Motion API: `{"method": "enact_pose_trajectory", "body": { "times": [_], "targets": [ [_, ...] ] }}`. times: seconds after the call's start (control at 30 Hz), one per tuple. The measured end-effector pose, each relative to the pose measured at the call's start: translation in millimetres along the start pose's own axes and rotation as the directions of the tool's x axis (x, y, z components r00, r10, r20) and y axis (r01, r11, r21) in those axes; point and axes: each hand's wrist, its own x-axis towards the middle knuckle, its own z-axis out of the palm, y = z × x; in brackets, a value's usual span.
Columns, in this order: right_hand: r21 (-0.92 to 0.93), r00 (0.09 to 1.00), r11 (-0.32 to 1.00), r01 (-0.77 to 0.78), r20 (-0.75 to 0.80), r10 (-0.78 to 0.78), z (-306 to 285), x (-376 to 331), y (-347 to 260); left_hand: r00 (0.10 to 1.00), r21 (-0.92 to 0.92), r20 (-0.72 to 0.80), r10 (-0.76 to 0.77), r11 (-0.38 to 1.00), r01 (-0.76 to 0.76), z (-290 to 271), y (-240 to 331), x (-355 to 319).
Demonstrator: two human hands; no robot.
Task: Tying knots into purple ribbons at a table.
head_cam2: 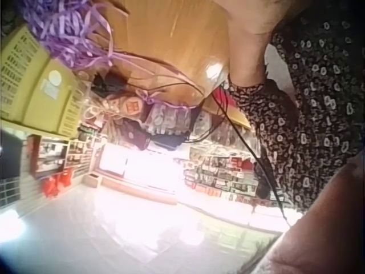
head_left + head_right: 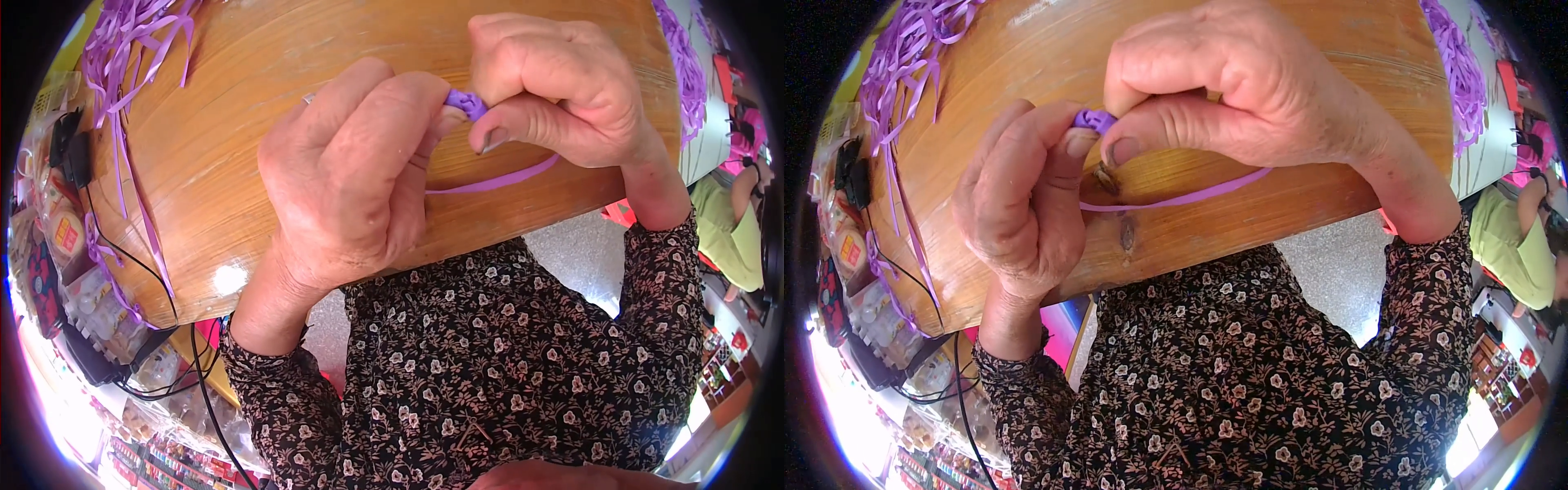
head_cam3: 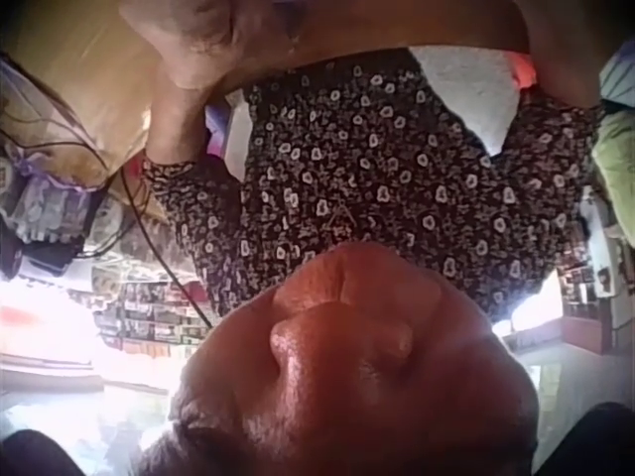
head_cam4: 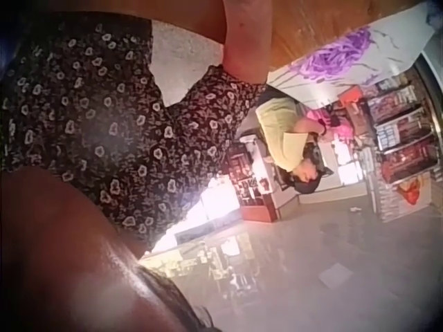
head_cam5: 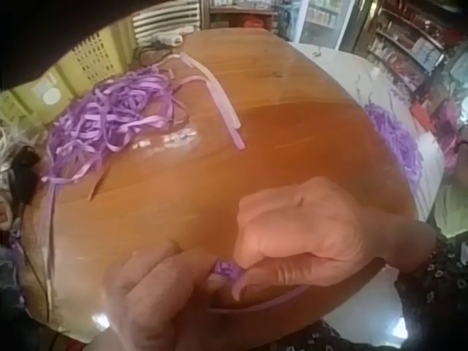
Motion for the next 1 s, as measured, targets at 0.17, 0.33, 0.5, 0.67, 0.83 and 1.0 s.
{"method": "enact_pose_trajectory", "body": {
  "times": [0.17, 0.33, 0.5, 0.67, 0.83, 1.0],
  "targets": [
    [-0.039, 0.999, 0.998, 0.047, -0.022, -0.048, -0.7, -0.4, 0.2, 0.999, 0.014, 0.043, 0.001, 1.000, -0.002, -4.6, 0.7, 2.3],
    [-0.073, 0.994, 0.993, 0.096, -0.054, -0.100, -4.2, -2.9, 3.4, 0.985, 0.100, 0.167, -0.035, 0.995, 0.018, -8.5, 5.8, 5.5],
    [-0.094, 0.986, 0.987, 0.133, -0.089, -0.142, -5.0, -8.3, 9.7, 0.997, 0.069, 0.078, 0.015, 0.997, -0.020, 0.1, 0.8, 3.5],
    [-0.034, 0.989, 0.992, 0.118, -0.089, -0.120, -7.0, -9.6, 11.5, 0.997, 0.054, 0.076, -0.010, 0.999, 0.006, 1.4, -0.6, 3.4],
    [0.020, 0.991, 0.993, 0.113, -0.076, -0.111, -14.2, -3.7, 3.5, 0.998, -0.019, 0.059, -0.031, 0.999, 0.032, 0.8, 0.6, 4.4],
    [0.157, 0.971, 0.967, 0.203, -0.163, -0.178, 0.9, -6.1, 21.1, 0.999, -0.060, 0.027, -0.047, 0.997, 0.049, 1.0, -1.2, 3.3]
  ]
}}
